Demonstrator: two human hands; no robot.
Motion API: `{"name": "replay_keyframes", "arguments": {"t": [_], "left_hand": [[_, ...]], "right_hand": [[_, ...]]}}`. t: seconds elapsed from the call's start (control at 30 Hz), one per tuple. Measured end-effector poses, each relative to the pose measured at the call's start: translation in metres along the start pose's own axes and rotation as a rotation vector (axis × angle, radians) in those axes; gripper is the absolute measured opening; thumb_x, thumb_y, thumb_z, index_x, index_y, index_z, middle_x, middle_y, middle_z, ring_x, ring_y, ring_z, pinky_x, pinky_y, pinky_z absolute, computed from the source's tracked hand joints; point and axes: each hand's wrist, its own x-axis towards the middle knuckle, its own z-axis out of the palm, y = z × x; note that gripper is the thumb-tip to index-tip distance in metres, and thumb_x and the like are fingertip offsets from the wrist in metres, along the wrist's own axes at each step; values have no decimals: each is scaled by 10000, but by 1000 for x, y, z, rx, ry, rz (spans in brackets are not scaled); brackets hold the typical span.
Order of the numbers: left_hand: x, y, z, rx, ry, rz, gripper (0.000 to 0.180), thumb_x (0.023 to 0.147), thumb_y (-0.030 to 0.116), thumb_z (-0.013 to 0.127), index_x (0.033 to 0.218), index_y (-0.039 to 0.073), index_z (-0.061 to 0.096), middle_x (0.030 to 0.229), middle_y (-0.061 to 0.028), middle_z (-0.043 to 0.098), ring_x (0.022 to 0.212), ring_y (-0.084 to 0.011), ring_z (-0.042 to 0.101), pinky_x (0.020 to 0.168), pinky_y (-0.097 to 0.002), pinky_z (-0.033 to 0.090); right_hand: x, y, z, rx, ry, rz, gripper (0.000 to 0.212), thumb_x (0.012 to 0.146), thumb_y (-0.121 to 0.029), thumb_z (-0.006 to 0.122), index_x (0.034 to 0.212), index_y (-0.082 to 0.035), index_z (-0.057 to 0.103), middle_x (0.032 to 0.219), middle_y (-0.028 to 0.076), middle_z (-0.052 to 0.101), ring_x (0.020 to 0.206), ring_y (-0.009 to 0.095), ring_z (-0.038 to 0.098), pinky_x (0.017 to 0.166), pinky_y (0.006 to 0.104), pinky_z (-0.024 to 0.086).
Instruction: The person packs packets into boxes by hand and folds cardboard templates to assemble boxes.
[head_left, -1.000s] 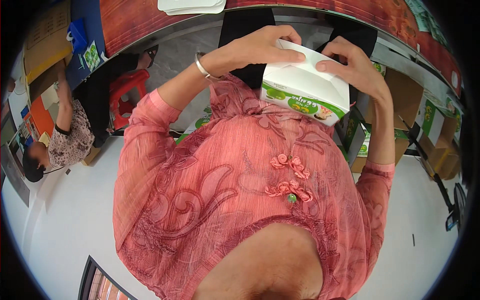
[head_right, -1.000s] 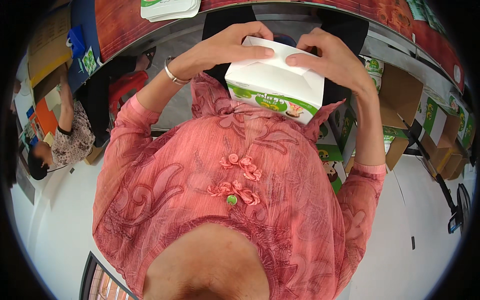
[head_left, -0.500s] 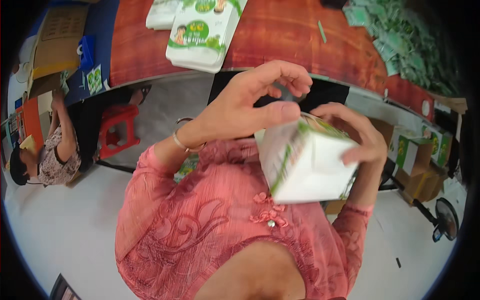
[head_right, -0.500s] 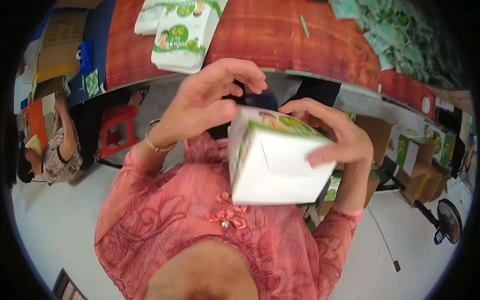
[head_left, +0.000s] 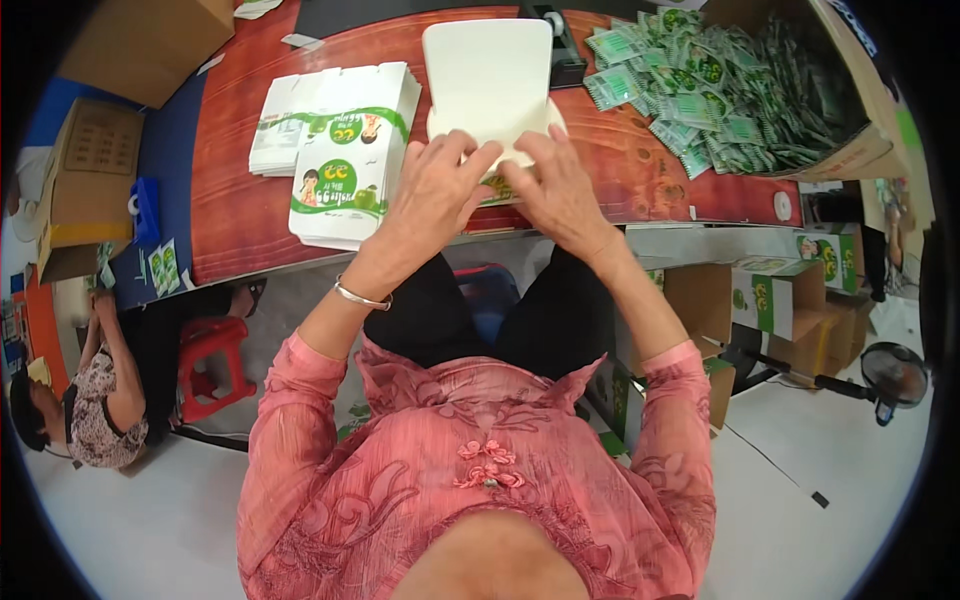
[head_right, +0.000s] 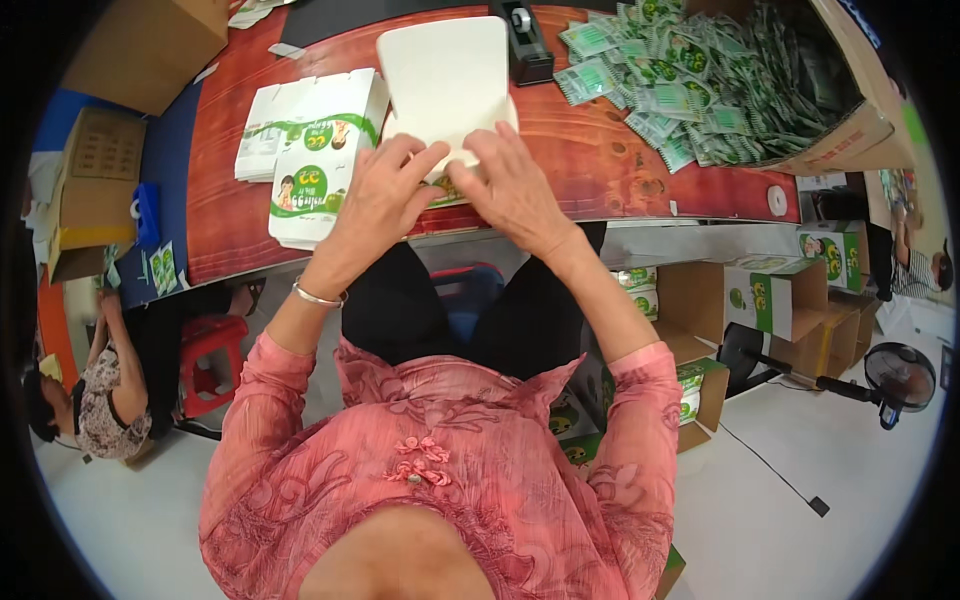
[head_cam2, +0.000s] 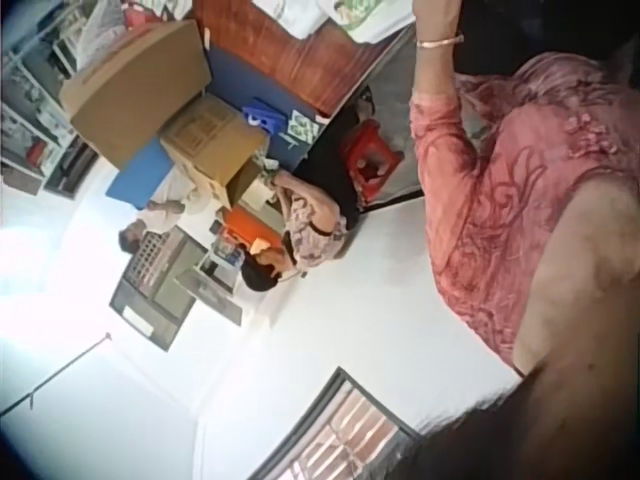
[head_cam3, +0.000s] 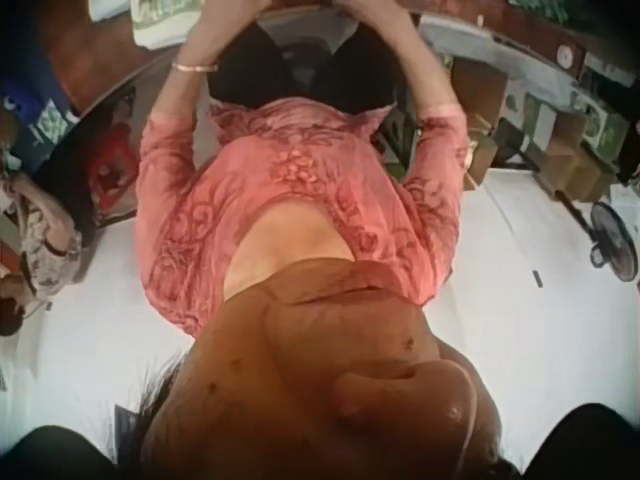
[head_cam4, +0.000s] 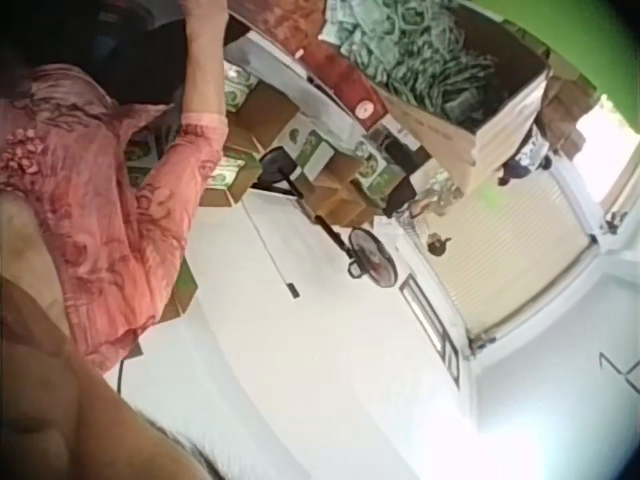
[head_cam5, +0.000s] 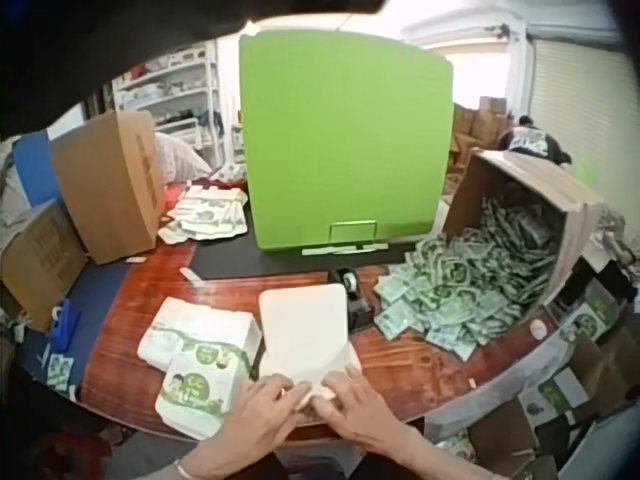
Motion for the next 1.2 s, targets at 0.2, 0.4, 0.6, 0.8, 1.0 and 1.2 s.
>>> {"name": "replay_keyframes", "arguments": {"t": [0.2, 0.4, 0.6, 0.8, 1.0, 1.2], "left_hand": [[-10, -6, 25, 114, -35, -132, 210, 804, 115, 728, 1009, 113, 686, 820, -30, 588, 826, -235, 551, 732, -395, 369], [-6, 4, 54, 199, 41, -187, 177, 806, 73, 670, 964, 145, 703, 791, -10, 602, 801, -220, 543, 740, -391, 366], [-3, 2, 53, 220, 29, -215, 210, 795, 59, 642, 969, 156, 706, 817, -3, 619, 813, -212, 543, 759, -391, 371], [-4, -10, 55, 202, 33, -180, 229, 798, 62, 650, 995, 157, 715, 850, -6, 626, 846, -214, 550, 788, -392, 371], [3, -2, 48, 254, 150, -156, 208, 822, 76, 664, 1009, 145, 724, 879, -28, 633, 918, -217, 571, 848, -387, 373], [-16, 38, 66, -403, 208, -185, 136, 891, 178, 690, 991, 87, 709, 945, -65, 644, 921, -227, 624, 779, -318, 450]], "right_hand": [[-6, 33, -26, -2, 158, 149, 545, 815, -216, 780, 1273, -63, 526, 1278, 184, 519, 1224, 397, 492, 1075, 551, 359], [-18, 193, 9, -305, 44, 554, 571, 901, -443, 687, 1389, -186, 539, 1361, 163, 524, 1273, 405, 464, 1089, 581, 305], [-16, 226, 43, -605, -220, 533, 424, 956, -484, 579, 1360, -355, 561, 1439, 107, 503, 1307, 381, 459, 1090, 585, 293], [-56, 173, 26, -258, -223, 399, 370, 954, -407, 596, 1306, -292, 601, 1438, 78, 517, 1338, 377, 451, 1118, 604, 276], [-75, 107, 12, -137, -108, 272, 312, 927, -200, 663, 1239, -196, 642, 1366, 81, 579, 1273, 366, 522, 1096, 567, 339], [-76, 102, 5, 44, 36, 284, 264, 871, -63, 708, 1131, -101, 685, 1219, 103, 661, 1073, 354, 640, 950, 441, 489]]}}
